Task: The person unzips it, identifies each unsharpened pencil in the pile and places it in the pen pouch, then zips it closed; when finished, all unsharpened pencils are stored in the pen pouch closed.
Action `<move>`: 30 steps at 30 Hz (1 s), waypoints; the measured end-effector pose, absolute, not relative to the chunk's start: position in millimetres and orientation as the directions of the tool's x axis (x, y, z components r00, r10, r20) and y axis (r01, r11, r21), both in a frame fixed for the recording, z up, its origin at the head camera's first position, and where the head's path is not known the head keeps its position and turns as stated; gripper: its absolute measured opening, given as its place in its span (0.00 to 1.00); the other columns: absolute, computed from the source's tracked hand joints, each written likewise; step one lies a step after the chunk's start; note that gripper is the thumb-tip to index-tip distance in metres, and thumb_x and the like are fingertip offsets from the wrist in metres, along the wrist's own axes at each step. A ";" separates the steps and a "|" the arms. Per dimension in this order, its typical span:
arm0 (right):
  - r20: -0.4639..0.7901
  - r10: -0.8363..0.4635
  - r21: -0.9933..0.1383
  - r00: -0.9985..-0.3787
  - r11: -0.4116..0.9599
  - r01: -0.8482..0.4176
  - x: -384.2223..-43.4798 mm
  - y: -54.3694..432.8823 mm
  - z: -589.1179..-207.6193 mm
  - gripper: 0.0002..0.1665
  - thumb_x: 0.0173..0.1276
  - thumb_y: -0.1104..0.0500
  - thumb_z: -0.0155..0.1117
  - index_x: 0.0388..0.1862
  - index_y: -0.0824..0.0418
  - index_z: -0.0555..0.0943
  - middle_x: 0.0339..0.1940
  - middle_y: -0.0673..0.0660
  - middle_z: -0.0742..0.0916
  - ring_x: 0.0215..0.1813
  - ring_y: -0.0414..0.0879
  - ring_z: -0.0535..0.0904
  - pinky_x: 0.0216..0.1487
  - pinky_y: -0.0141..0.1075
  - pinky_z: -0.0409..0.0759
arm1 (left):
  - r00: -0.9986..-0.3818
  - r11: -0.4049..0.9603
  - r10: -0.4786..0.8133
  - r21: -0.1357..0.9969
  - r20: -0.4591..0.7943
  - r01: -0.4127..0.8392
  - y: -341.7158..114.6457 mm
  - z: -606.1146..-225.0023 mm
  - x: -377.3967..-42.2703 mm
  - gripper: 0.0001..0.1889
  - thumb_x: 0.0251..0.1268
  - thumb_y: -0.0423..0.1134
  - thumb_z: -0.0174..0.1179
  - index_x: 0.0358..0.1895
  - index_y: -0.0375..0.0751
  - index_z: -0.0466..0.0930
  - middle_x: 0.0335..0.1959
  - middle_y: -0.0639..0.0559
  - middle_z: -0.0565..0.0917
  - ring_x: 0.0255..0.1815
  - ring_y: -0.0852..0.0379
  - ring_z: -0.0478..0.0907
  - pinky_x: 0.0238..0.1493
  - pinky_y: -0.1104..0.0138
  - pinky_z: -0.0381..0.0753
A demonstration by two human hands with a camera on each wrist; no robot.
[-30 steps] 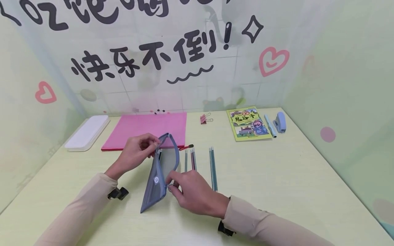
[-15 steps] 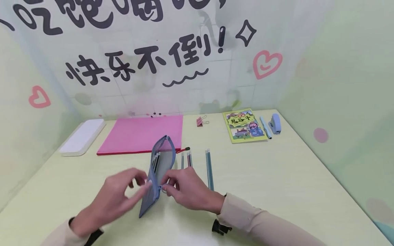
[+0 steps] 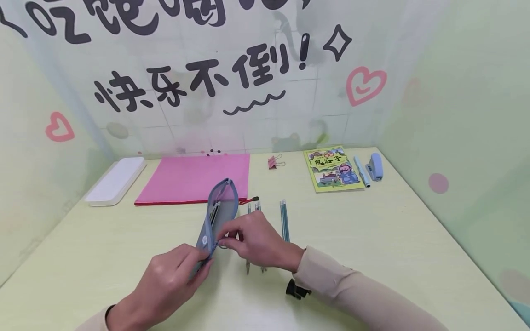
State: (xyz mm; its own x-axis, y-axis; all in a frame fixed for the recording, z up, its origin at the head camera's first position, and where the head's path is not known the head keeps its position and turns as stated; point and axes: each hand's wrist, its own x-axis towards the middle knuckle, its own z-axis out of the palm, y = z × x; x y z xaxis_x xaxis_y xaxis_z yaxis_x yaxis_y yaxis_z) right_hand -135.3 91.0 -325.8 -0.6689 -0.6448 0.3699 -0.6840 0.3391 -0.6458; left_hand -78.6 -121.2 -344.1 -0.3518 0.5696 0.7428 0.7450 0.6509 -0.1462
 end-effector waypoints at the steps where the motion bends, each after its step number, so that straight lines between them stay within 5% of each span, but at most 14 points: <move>1: 0.369 -0.651 -0.642 -0.663 0.337 -0.688 -137.6 90.9 -325.3 0.05 0.66 0.63 0.69 0.38 0.57 0.90 0.29 0.50 0.91 0.20 0.27 0.68 0.22 0.23 0.70 | -0.348 0.655 0.571 -0.158 0.743 0.738 -120.5 -344.1 -77.5 0.17 0.74 0.39 0.45 0.30 0.38 0.81 0.21 0.54 0.80 0.20 0.64 0.75 0.21 0.73 0.78; 12: 0.283 -0.607 -0.659 -0.742 0.439 -0.611 -166.9 86.5 -324.0 0.03 0.66 0.62 0.70 0.37 0.57 0.90 0.25 0.50 0.88 0.21 0.32 0.72 0.23 0.26 0.71 | -0.259 0.615 0.615 -0.248 0.745 0.749 -119.5 -343.1 -74.6 0.18 0.74 0.34 0.41 0.27 0.36 0.78 0.20 0.52 0.79 0.19 0.63 0.72 0.20 0.74 0.78; 21: 0.280 -0.549 -0.649 -0.787 0.496 -0.577 -189.2 89.9 -327.9 0.03 0.66 0.64 0.69 0.35 0.59 0.89 0.27 0.55 0.90 0.25 0.36 0.79 0.27 0.26 0.75 | -0.290 0.603 0.656 -0.253 0.697 0.757 -128.9 -342.6 -69.0 0.20 0.77 0.34 0.37 0.25 0.37 0.75 0.20 0.52 0.78 0.22 0.62 0.73 0.21 0.73 0.77; 30: 0.288 -0.377 -0.681 -0.880 0.566 -0.465 -215.4 111.2 -330.9 0.04 0.68 0.62 0.68 0.34 0.57 0.88 0.28 0.55 0.89 0.22 0.40 0.76 0.22 0.30 0.75 | -0.221 0.577 0.680 -0.324 0.699 0.750 -144.3 -345.5 -65.6 0.21 0.76 0.29 0.35 0.24 0.38 0.74 0.19 0.52 0.74 0.20 0.60 0.69 0.20 0.75 0.72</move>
